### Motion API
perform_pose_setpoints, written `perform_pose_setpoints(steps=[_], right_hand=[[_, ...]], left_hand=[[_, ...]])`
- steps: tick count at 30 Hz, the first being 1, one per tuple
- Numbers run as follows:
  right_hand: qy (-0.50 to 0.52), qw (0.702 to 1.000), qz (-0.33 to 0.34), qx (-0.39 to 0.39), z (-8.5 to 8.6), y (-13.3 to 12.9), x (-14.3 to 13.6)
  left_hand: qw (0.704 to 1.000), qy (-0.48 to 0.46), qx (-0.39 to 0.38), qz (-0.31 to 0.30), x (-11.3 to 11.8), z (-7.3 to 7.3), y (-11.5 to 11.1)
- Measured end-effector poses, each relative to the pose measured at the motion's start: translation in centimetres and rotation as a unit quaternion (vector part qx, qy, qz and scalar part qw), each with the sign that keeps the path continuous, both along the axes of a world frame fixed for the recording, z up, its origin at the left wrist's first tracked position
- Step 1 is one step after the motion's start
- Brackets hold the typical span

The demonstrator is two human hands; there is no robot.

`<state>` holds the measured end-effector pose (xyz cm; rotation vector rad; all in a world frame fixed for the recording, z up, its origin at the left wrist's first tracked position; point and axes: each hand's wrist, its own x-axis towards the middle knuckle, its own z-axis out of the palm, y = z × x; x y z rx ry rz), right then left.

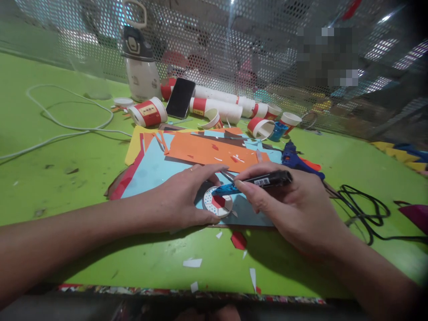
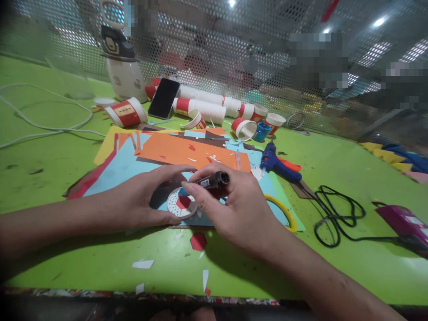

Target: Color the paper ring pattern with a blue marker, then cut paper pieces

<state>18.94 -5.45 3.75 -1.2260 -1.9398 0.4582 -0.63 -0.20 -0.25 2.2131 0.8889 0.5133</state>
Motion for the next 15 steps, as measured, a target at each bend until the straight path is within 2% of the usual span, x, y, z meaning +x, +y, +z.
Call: perform_pose_setpoints(steps=[5, 12, 15], right_hand=[[-0.011, 0.999, -0.022, 0.036, -0.26, 0.38, -0.48], [0.030, 0.998, -0.035, 0.045, -0.59, 0.54, -0.55], [0.061, 0.995, -0.069, 0.048, -0.38, 0.29, -0.08]], left_hand=[[1.000, -0.015, 0.011, -0.011, -0.10, -0.39, 0.09], [1.000, -0.007, 0.000, -0.008, -0.18, -0.39, 0.03], [1.000, 0.007, -0.005, 0.005, -0.13, -0.18, -0.02]])
